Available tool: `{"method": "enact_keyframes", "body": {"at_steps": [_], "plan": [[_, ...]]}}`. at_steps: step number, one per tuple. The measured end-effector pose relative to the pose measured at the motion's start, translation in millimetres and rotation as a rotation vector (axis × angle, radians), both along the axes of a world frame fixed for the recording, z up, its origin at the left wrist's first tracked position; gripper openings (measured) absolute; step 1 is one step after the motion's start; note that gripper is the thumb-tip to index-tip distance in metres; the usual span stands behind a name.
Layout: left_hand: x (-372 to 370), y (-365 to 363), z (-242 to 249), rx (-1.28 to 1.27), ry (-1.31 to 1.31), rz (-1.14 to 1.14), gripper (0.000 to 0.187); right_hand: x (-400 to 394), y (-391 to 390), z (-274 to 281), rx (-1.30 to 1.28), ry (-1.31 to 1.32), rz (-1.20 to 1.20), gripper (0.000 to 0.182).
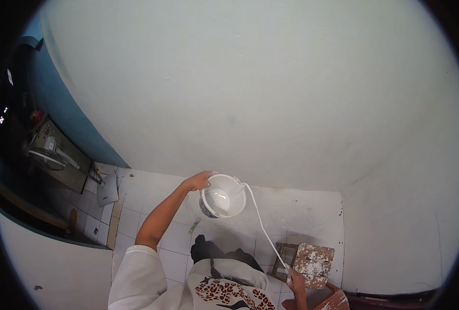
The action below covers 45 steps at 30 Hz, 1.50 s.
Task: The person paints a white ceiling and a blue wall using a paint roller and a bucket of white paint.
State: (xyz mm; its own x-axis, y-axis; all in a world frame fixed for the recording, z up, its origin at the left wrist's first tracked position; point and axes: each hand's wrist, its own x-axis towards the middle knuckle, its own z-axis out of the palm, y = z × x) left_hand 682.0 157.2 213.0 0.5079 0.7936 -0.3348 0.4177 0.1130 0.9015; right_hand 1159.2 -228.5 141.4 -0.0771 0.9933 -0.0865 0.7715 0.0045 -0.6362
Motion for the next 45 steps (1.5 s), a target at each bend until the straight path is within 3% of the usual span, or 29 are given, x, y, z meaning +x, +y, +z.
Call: {"method": "enact_keyframes", "body": {"at_steps": [3,5,8,14,21,24,27,29,33,35,39,45], "plan": [[7.0,-0.6,-1.7,0.011,-0.007,-0.109,0.064,-8.6,12.0,-8.9,0.092,-0.005,0.010,0.030],[11.6,-2.4,2.0,-0.064,-0.010,-0.099,0.064,-12.2,20.7,-7.7,0.085,0.100,0.055,0.029],[16.2,-3.6,-4.4,-0.118,-0.014,-0.078,0.064,-14.7,23.6,-2.2,0.199,0.049,0.070,0.028],[3.1,-4.4,-17.7,-0.010,-0.051,0.007,0.064,1.0,5.0,-6.0,-0.012,-0.021,-0.010,0.028],[14.0,-15.1,-18.9,0.006,-0.049,0.025,0.064,-22.3,21.9,-2.8,-0.019,0.064,0.032,0.024],[15.3,-19.0,-18.7,-0.001,-0.092,0.054,0.063,-28.7,25.0,-3.5,0.093,0.087,0.020,0.024],[10.0,-17.2,-10.6,-0.027,-0.082,0.110,0.063,-24.5,24.1,5.6,0.083,0.053,0.027,0.024],[7.2,-15.6,-4.6,-0.038,-0.073,0.138,0.063,-12.7,17.7,2.6,-0.056,0.046,-0.047,0.025],[0.7,-12.2,-1.7,-0.017,-0.061,0.185,0.063,-0.8,12.7,-8.2,-0.026,-0.022,-0.033,0.024],[5.9,-9.2,-6.8,0.029,-0.088,0.173,0.063,-3.6,18.6,-18.4,0.147,0.023,-0.026,0.022],[15.2,-13.3,-9.4,0.062,-0.108,0.108,0.063,-15.2,37.0,-16.6,0.030,-0.010,0.062,0.028],[13.1,-14.1,13.0,0.034,-0.118,0.155,0.063,-8.1,27.3,-12.1,0.100,0.032,-0.014,0.030]]}}
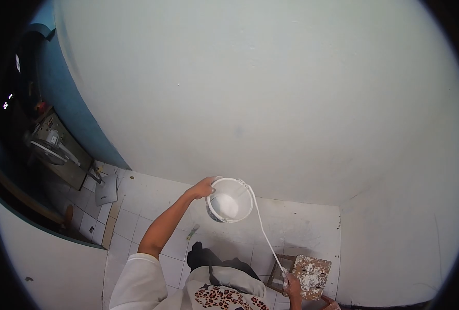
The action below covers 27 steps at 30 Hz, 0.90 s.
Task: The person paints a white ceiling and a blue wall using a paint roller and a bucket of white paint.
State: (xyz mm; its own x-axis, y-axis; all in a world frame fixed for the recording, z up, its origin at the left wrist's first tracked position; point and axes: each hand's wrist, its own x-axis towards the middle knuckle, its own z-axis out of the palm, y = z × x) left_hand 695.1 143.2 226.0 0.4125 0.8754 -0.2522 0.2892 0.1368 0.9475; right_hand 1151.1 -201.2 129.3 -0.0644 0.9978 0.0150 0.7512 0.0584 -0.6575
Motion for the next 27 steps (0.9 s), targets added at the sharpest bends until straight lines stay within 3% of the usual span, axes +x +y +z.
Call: {"method": "enact_keyframes", "body": {"at_steps": [7,9,15,18,22,27], "plan": [[2.3,0.3,-0.4,-0.023,0.037,-0.030,0.065,-0.5,-5.3,-4.0,-0.013,-0.075,0.014,0.029],[4.6,-1.3,-4.9,-0.013,0.060,-0.062,0.065,-10.6,4.8,-1.4,0.079,0.007,0.068,0.028],[-6.6,3.0,-28.3,-0.002,0.048,-0.073,0.065,-15.8,12.4,3.4,0.025,0.042,0.065,0.025],[-18.4,3.4,-31.8,-0.049,0.063,0.009,0.065,-4.7,4.3,1.6,-0.073,0.103,0.008,0.026],[-35.9,5.3,-46.4,-0.028,0.053,0.178,0.065,6.9,-4.3,-11.5,0.001,0.010,0.049,0.026],[-45.3,0.3,-76.0,0.104,0.072,0.425,0.065,-20.0,1.1,-14.2,-0.125,0.267,-0.059,0.029]]}}
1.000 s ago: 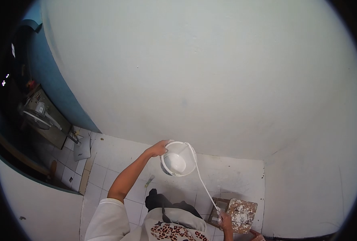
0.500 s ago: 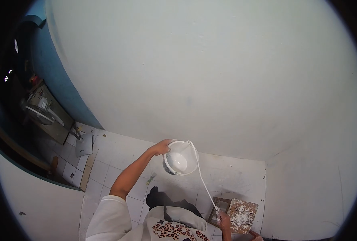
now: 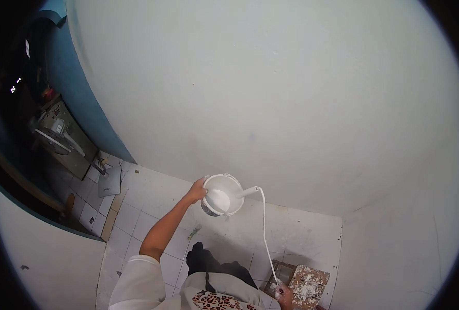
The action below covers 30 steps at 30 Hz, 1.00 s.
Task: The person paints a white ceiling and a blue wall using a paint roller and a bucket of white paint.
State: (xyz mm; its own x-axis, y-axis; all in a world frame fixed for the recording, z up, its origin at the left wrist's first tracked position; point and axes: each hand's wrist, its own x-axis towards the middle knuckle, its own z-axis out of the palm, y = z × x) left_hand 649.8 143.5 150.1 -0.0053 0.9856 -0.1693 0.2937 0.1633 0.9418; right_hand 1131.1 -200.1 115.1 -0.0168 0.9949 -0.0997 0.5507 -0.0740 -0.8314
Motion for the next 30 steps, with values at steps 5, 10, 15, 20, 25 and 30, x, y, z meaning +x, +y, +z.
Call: {"method": "enact_keyframes", "body": {"at_steps": [5,10,15,20,25,30], "plan": [[1.8,-0.4,-44.3,0.042,0.018,0.206,0.063,-61.8,27.1,23.2,-0.227,0.275,-0.124,0.028],[18.9,-0.2,-50.1,0.074,0.009,0.348,0.058,-99.6,59.8,-16.6,-0.285,0.573,-0.082,0.025],[11.1,-1.7,-54.6,0.023,-0.136,0.433,0.056,-147.3,113.9,1.4,-0.205,0.712,-0.089,0.033],[-10.9,-7.6,-63.8,0.062,-0.079,0.406,0.056,-187.0,166.9,-32.5,-0.144,0.769,-0.157,0.042],[-31.4,-22.6,-89.5,-0.010,-0.041,0.341,0.061,-200.1,202.4,-64.7,-0.139,0.805,-0.226,0.030],[-45.1,-14.3,-110.1,-0.035,-0.122,0.282,0.064,-216.7,225.6,-65.2,-0.061,0.781,-0.194,0.045]]}}
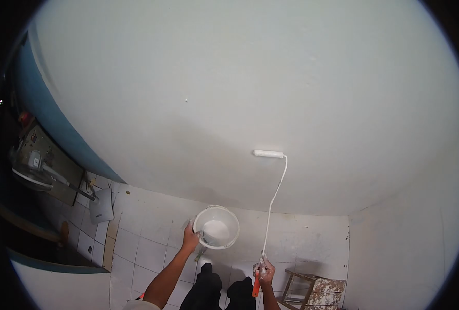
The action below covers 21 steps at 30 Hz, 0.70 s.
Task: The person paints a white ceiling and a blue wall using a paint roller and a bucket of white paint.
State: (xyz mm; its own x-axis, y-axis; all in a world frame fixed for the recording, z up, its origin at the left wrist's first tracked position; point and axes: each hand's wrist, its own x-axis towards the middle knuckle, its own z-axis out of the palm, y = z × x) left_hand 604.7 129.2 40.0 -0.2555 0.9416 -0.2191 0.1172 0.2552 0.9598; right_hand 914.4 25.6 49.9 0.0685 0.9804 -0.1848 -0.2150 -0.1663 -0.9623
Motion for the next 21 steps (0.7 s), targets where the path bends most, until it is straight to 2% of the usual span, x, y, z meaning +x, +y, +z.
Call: {"method": "enact_keyframes", "body": {"at_steps": [3,7,10,17,18,21], "plan": [[5.4,6.3,-12.3,0.016,-0.065,0.011,0.062,-2.8,19.6,-29.6,0.094,-0.158,-0.018,0.047],[8.7,-2.1,-22.1,-0.006,-0.083,-0.016,0.063,1.6,49.4,-65.5,-0.065,-0.131,-0.053,0.044],[7.7,-30.9,-44.7,-0.063,-0.103,0.008,0.063,-6.5,73.6,-95.4,-0.042,-0.203,-0.110,0.036],[-4.7,-92.3,-68.8,-0.168,-0.028,0.015,0.068,-17.5,102.1,-179.5,0.033,-0.122,-0.146,0.038],[-4.7,-95.7,-72.1,-0.163,-0.010,0.012,0.070,-16.6,105.5,-184.8,0.029,-0.236,-0.129,0.039],[-1.0,-103.1,-77.3,-0.227,-0.008,0.060,0.070,-10.4,104.5,-201.6,0.000,-0.254,-0.109,0.039]]}}
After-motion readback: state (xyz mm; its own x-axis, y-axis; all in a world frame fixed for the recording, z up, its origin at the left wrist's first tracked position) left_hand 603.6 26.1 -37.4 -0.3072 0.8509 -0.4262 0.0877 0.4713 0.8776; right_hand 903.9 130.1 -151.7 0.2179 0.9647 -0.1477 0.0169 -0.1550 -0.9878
